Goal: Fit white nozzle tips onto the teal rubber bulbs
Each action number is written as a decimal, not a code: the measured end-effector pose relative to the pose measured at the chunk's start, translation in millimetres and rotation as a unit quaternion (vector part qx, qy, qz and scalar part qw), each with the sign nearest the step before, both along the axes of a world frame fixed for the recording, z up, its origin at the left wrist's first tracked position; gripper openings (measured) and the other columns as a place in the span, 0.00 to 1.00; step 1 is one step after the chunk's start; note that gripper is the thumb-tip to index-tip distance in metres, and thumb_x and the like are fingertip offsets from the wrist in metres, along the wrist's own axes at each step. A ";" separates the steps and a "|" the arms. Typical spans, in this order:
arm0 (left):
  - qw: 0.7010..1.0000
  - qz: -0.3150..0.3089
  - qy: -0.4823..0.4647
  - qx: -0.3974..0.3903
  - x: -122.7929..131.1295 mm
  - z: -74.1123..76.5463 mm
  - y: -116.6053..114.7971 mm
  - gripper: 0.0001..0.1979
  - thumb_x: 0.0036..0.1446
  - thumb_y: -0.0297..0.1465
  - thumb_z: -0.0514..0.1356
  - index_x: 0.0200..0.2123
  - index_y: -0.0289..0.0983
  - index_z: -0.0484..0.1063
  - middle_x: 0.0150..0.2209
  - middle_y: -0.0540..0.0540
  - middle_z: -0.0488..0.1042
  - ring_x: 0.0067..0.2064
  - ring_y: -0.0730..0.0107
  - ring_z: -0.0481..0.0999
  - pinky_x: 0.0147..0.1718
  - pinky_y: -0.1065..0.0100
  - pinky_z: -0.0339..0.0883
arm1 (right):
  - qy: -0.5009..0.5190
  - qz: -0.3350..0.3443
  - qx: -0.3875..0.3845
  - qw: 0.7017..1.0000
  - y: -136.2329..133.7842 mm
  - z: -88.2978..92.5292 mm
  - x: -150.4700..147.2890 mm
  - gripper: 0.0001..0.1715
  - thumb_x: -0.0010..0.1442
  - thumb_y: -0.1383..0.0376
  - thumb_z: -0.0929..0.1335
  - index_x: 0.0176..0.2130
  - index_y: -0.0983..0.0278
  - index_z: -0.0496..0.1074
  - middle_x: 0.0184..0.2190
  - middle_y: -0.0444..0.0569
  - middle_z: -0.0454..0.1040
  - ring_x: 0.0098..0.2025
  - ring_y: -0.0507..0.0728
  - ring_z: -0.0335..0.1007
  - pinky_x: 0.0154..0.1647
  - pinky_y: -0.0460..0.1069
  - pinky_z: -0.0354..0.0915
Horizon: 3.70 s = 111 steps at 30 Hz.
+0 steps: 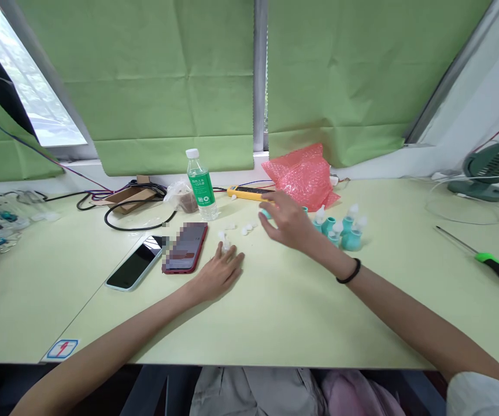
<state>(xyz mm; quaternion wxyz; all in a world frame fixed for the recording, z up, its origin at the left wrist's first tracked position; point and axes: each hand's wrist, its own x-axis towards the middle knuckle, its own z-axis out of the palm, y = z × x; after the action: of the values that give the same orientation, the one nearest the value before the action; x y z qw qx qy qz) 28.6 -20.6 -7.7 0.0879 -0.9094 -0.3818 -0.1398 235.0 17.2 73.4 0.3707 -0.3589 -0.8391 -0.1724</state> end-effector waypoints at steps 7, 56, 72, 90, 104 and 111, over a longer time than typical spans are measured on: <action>0.998 -0.064 0.028 0.001 4.5 0.2 -4.7 0.17 0.53 0.25 0.43 0.48 0.32 0.55 0.51 0.36 0.55 0.55 0.58 0.50 0.50 0.56 0.46 | -0.095 -0.057 -0.164 0.980 41.2 -60.8 -50.4 0.23 0.55 0.63 0.58 0.50 0.68 0.56 0.52 0.60 0.52 0.52 0.64 0.49 0.49 0.57 0.50; 0.771 0.050 -0.540 -0.334 7.1 2.3 2.3 0.18 0.44 0.37 0.57 0.37 0.31 0.69 0.30 0.43 0.71 0.26 0.73 0.69 0.26 0.71 0.66 | 0.405 0.204 -0.485 0.748 -21.0 -83.3 -29.7 0.16 0.49 0.60 0.64 0.40 0.61 0.60 0.39 0.49 0.67 0.24 0.48 0.66 0.27 0.47 0.63; 0.749 0.047 -0.528 -0.397 7.5 -0.5 4.5 0.19 0.43 0.35 0.58 0.39 0.31 0.67 0.24 0.49 0.66 0.20 0.80 0.65 0.22 0.73 0.64 | 0.018 0.039 -0.264 0.963 -1.6 -89.6 -7.1 0.10 0.51 0.65 0.61 0.31 0.66 0.70 0.27 0.49 0.69 0.27 0.50 0.63 0.27 0.45 0.57; 0.853 0.033 -0.416 -0.314 7.2 -8.4 3.3 0.13 0.47 0.34 0.54 0.37 0.35 0.66 0.25 0.48 0.68 0.25 0.77 0.66 0.24 0.75 0.61 | 0.390 0.123 -0.550 0.728 -19.9 -87.5 -31.5 0.17 0.43 0.58 0.68 0.30 0.68 0.73 0.19 0.45 0.67 0.17 0.45 0.51 0.17 0.44 0.49; 0.850 0.023 -0.432 -0.301 7.8 -8.4 1.9 0.15 0.48 0.35 0.53 0.40 0.36 0.66 0.28 0.47 0.68 0.27 0.75 0.67 0.23 0.75 0.62 | 0.369 0.106 -0.539 0.750 -20.1 -88.6 -33.1 0.20 0.43 0.55 0.67 0.30 0.68 0.74 0.14 0.43 0.63 0.16 0.45 0.50 0.16 0.44 0.48; 0.860 0.027 -0.421 -0.288 8.1 -6.0 -0.1 0.13 0.48 0.34 0.53 0.38 0.37 0.65 0.26 0.49 0.66 0.25 0.77 0.65 0.22 0.76 0.60 | 0.382 0.118 -0.533 0.746 -19.3 -91.1 -33.2 0.17 0.42 0.56 0.67 0.28 0.68 0.73 0.16 0.43 0.65 0.16 0.45 0.50 0.16 0.44 0.49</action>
<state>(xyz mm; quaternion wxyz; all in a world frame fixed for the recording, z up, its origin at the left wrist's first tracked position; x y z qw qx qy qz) 36.7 -20.6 -13.7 -0.3433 -0.7379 -0.4297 -0.3912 201.7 -2.1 -17.7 0.4263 -0.4325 -0.6178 0.4996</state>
